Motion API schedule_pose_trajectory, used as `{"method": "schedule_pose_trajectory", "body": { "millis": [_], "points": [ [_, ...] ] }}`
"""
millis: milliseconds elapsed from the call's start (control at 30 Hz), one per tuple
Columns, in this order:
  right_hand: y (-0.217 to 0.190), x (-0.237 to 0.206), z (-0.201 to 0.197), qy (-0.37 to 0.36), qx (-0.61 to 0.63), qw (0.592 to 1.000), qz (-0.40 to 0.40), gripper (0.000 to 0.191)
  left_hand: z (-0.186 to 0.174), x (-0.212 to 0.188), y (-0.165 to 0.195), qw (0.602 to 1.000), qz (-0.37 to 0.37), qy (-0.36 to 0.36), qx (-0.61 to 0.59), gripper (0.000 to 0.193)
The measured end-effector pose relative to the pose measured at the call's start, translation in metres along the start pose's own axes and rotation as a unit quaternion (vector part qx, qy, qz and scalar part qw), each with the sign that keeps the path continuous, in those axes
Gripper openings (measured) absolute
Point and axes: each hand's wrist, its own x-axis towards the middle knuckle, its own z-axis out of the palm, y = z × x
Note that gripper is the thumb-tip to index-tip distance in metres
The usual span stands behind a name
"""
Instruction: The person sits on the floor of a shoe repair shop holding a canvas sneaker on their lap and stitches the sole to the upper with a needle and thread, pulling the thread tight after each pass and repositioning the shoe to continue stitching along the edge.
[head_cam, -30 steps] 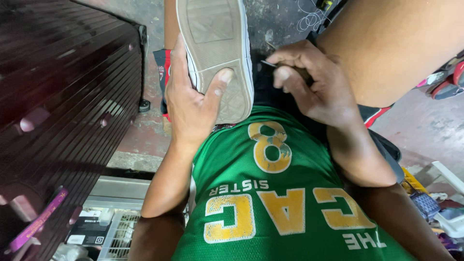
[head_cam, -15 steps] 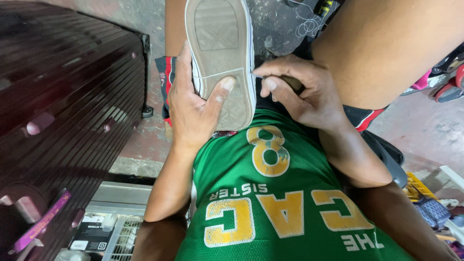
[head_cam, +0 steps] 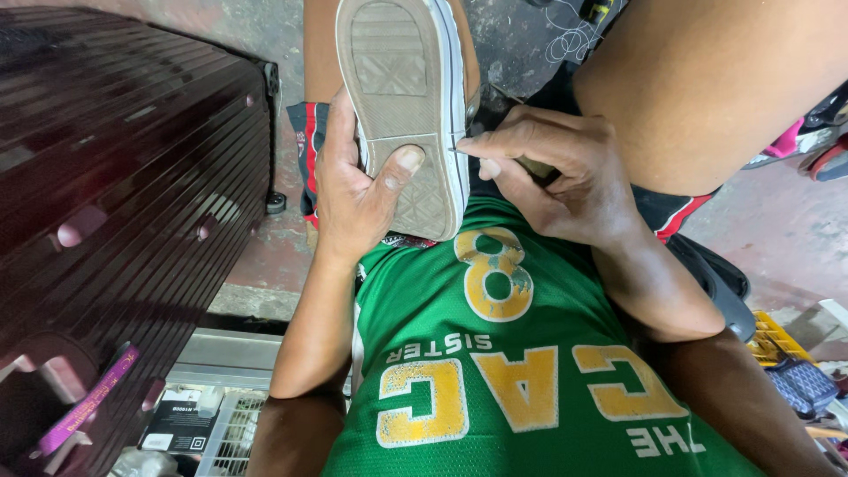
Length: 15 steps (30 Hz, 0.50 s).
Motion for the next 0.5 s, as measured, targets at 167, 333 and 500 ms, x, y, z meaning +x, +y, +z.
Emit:
{"method": "schedule_pose_trajectory", "body": {
  "millis": [167, 333, 500],
  "points": [
    [-0.0027, -0.0011, 0.001, 0.003, 0.004, 1.0, 0.005, 0.027, -0.0008, -0.0006, -0.0034, 1.0, 0.001, -0.004, -0.001, 0.069],
    [-0.0049, -0.0041, 0.0031, 0.019, 0.002, 0.999, 0.028, 0.023, -0.0015, -0.0003, -0.0046, 1.0, -0.003, -0.009, -0.022, 0.071],
    [-0.0032, -0.0044, 0.0027, 0.02, -0.007, 0.999, 0.025, 0.025, -0.0024, 0.0008, -0.004, 1.0, -0.001, -0.016, -0.02, 0.069]
  ]
}}
